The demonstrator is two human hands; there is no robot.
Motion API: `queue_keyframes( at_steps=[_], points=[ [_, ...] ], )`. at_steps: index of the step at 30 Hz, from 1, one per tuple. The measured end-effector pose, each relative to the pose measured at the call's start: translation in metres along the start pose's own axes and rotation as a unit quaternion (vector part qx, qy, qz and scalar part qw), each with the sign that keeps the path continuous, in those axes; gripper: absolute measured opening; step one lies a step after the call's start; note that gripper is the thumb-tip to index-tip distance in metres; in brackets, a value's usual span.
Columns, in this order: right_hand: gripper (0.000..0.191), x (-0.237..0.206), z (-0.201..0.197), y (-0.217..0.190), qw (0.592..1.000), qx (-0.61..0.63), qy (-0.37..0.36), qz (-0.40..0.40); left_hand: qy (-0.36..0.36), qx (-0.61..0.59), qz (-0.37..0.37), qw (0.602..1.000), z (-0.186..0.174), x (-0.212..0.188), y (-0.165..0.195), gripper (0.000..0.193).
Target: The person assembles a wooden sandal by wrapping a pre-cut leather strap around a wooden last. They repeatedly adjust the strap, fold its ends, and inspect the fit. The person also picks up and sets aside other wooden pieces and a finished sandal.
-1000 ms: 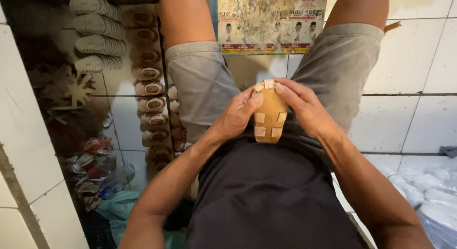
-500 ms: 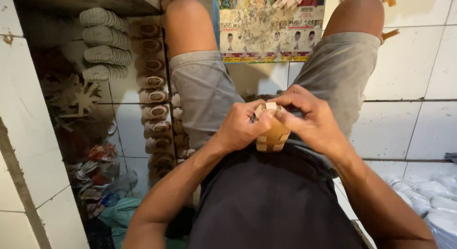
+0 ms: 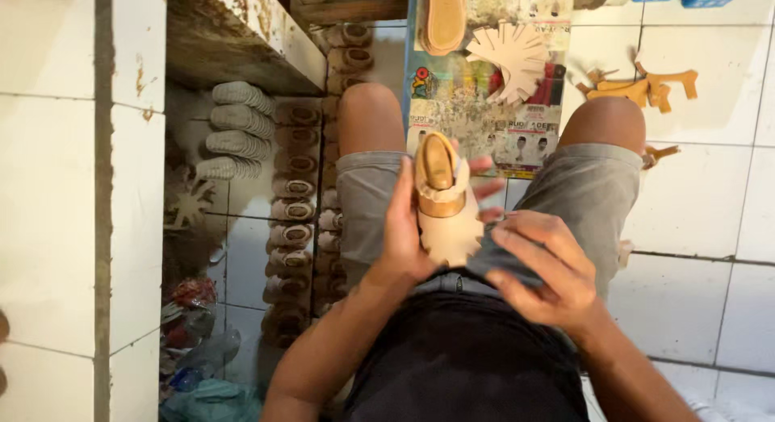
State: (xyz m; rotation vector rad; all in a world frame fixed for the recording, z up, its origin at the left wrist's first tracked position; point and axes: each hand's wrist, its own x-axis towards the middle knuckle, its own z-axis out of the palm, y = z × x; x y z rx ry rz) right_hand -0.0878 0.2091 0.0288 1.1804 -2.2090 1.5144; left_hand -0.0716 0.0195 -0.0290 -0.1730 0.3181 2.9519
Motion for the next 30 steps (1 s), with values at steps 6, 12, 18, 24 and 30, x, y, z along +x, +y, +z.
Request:
queue_keyframes(
  at_steps=[6, 12, 18, 24, 30],
  points=[
    [0.034, -0.036, 0.022, 0.02, 0.986, 0.05, 0.015, 0.156, 0.013, 0.04, -0.002, 0.999, -0.003, 0.002, 0.014, 0.068],
    [0.02, -0.072, 0.038, 0.042, 0.938, 0.168, -0.061, 0.297, 0.028, 0.03, -0.012, 0.999, -0.007, 0.004, 0.01, 0.066],
    [0.055, -0.063, 0.052, 0.047, 0.673, 0.596, -0.032, 0.438, 0.019, 0.147, 0.167, 0.975, -0.003, -0.007, -0.008, 0.056],
    [0.05, -0.025, 0.033, 0.073, 0.573, 0.609, 0.105, 0.538, -0.103, 0.538, 0.302, 0.781, 0.004, -0.023, -0.028, 0.082],
    [0.053, -0.024, 0.028, 0.096, 0.577, 0.634, 0.064, 0.511, -0.082, 0.728, 0.337, 0.591, 0.003, -0.014, -0.025, 0.08]
  ],
)
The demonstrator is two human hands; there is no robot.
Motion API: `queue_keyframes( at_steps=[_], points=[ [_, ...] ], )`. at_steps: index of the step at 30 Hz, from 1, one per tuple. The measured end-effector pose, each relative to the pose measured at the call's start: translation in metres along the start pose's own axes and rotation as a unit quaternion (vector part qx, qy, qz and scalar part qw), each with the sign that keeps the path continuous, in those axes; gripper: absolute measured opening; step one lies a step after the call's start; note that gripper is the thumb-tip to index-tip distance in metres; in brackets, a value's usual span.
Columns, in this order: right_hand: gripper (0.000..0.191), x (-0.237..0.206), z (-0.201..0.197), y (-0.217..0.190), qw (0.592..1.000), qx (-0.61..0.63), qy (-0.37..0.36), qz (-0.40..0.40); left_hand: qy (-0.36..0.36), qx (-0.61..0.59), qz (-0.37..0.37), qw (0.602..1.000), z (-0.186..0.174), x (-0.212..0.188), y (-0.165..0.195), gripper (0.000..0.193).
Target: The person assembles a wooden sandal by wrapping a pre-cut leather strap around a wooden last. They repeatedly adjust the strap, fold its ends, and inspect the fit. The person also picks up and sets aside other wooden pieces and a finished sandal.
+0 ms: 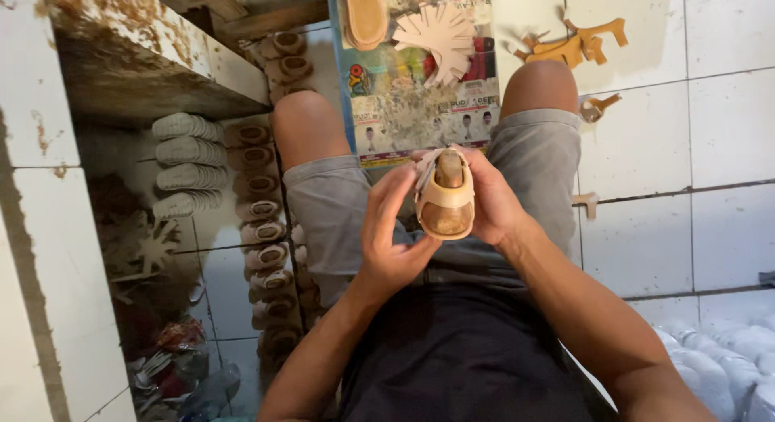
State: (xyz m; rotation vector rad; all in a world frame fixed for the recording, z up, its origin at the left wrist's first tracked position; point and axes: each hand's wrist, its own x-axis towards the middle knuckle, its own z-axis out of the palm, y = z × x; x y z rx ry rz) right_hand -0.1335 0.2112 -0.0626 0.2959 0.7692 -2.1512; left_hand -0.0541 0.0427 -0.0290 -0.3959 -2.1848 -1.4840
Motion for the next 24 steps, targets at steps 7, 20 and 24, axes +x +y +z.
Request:
queue_keyframes(
  at_steps=[7, 20, 24],
  points=[
    [0.053, 0.006, -0.017, 0.008, 1.0, 0.023, -0.001, 0.013, -0.017, -0.009, -0.013, 1.0, 0.006, -0.002, -0.003, 0.071],
    [0.054, -0.013, 0.032, 0.015, 0.982, -0.073, 0.054, -0.168, -0.067, -0.318, -0.228, 0.918, -0.038, 0.017, -0.01, 0.079],
    [0.053, -0.005, 0.04, 0.011, 0.887, -0.395, 0.058, -0.233, -0.134, -0.236, -0.285, 0.919, -0.072, 0.017, -0.01, 0.096]
  ],
)
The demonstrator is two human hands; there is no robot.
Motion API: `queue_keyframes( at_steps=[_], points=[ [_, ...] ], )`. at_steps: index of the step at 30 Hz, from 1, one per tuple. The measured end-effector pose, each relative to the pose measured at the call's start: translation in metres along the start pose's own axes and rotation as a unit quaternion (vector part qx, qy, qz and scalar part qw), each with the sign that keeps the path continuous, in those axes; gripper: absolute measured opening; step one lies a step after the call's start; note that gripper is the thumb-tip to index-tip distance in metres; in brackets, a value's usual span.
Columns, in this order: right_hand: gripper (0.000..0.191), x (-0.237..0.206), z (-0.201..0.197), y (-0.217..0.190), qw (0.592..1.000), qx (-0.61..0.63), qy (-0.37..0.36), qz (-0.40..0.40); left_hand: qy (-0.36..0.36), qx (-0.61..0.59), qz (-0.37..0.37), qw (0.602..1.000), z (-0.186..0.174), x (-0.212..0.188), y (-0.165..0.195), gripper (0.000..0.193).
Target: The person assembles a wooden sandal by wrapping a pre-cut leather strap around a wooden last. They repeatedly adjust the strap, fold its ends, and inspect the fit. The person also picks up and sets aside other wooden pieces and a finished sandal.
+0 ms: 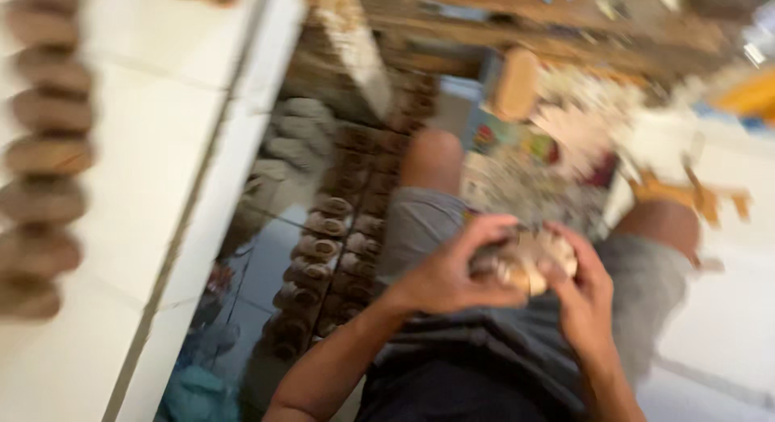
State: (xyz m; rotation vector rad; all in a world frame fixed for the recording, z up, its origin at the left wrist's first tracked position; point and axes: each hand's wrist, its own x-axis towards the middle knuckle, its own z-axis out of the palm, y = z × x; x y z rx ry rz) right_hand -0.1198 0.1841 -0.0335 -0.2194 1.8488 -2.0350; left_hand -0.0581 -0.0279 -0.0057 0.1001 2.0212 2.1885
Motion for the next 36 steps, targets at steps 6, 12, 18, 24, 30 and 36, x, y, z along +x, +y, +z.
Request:
queue_keyframes(
  at_steps=[6, 12, 18, 24, 30, 36],
  points=[
    [0.059, 0.02, 0.021, 0.015, 0.993, -0.079, -0.088, -0.004, 0.078, 0.093, -0.042, 0.992, -0.005, -0.018, -0.013, 0.09],
    [0.053, 0.038, 0.021, 0.031, 0.99, -0.022, -0.137, -0.017, 0.28, -0.194, -0.039, 0.939, -0.048, -0.025, -0.009, 0.097],
    [0.045, 0.055, 0.004, 0.062, 0.993, -0.081, -0.034, 0.076, 0.47, -0.217, 0.187, 0.835, -0.185, -0.048, 0.064, 0.097],
    [0.044, 0.064, 0.005, 0.082, 0.992, -0.09, -0.029, 0.082, 0.67, 0.312, 0.212, 0.639, -0.301, -0.015, 0.116, 0.089],
    [0.039, 0.073, 0.017, 0.066, 0.988, -0.095, 0.003, 0.122, 0.667, 0.082, 0.159, 0.724, -0.338, 0.039, 0.137, 0.052],
    [0.039, 0.081, 0.04, 0.067, 0.988, -0.12, -0.046, 0.089, 0.746, 0.177, 0.248, 0.593, -0.332, 0.05, 0.152, 0.078]
  ],
)
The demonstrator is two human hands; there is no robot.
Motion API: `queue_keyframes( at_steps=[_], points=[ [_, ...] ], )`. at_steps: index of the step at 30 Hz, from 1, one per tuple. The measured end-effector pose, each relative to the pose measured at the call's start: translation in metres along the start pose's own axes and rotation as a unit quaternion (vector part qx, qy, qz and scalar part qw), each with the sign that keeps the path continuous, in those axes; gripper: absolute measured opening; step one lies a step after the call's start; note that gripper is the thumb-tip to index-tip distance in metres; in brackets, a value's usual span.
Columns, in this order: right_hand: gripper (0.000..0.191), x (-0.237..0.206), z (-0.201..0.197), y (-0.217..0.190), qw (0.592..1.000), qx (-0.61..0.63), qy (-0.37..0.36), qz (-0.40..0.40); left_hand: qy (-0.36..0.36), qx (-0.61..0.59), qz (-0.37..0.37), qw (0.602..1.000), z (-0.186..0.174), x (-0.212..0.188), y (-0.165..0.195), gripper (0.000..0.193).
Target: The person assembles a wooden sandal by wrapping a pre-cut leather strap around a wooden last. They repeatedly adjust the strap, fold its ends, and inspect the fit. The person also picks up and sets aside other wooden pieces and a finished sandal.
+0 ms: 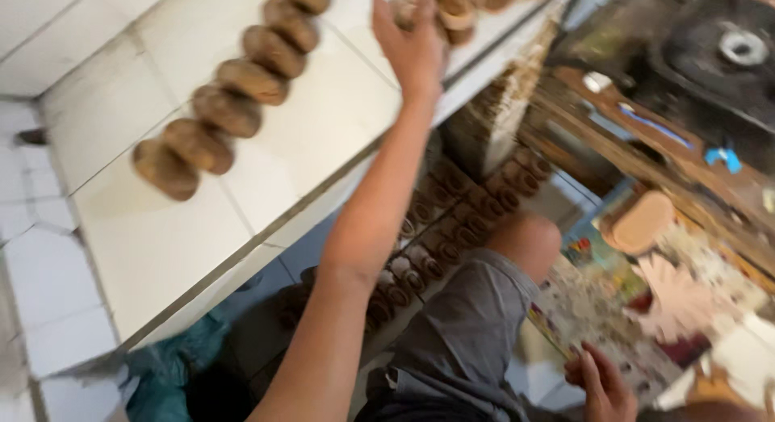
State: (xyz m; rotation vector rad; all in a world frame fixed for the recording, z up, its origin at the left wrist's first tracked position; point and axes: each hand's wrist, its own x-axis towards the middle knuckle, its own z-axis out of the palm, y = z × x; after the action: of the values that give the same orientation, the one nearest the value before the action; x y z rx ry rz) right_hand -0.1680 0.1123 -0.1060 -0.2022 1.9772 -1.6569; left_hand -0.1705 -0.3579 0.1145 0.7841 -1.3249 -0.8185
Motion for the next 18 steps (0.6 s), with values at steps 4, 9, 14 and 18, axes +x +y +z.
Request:
queue_keyframes(
  at_steps=[4, 9, 14, 18],
  points=[
    [0.04, 0.007, 0.005, 0.0, 1.0, 0.011, -0.025, 0.006, -0.076, 0.015, 0.068, 0.995, -0.056, -0.027, 0.007, 0.068],
    [0.041, 0.008, 0.009, 0.001, 0.998, -0.028, -0.043, 0.04, -0.097, 0.161, 0.06, 0.98, -0.191, -0.062, 0.017, 0.049],
    [0.038, 0.004, 0.009, 0.013, 0.998, -0.051, -0.025, 0.033, 0.038, 0.486, 0.08, 0.869, -0.314, -0.037, 0.043, 0.083],
    [0.035, 0.005, 0.006, 0.003, 0.999, -0.015, -0.03, 0.001, -0.026, 0.509, -0.152, 0.847, -0.349, -0.003, 0.052, 0.089]
  ],
)
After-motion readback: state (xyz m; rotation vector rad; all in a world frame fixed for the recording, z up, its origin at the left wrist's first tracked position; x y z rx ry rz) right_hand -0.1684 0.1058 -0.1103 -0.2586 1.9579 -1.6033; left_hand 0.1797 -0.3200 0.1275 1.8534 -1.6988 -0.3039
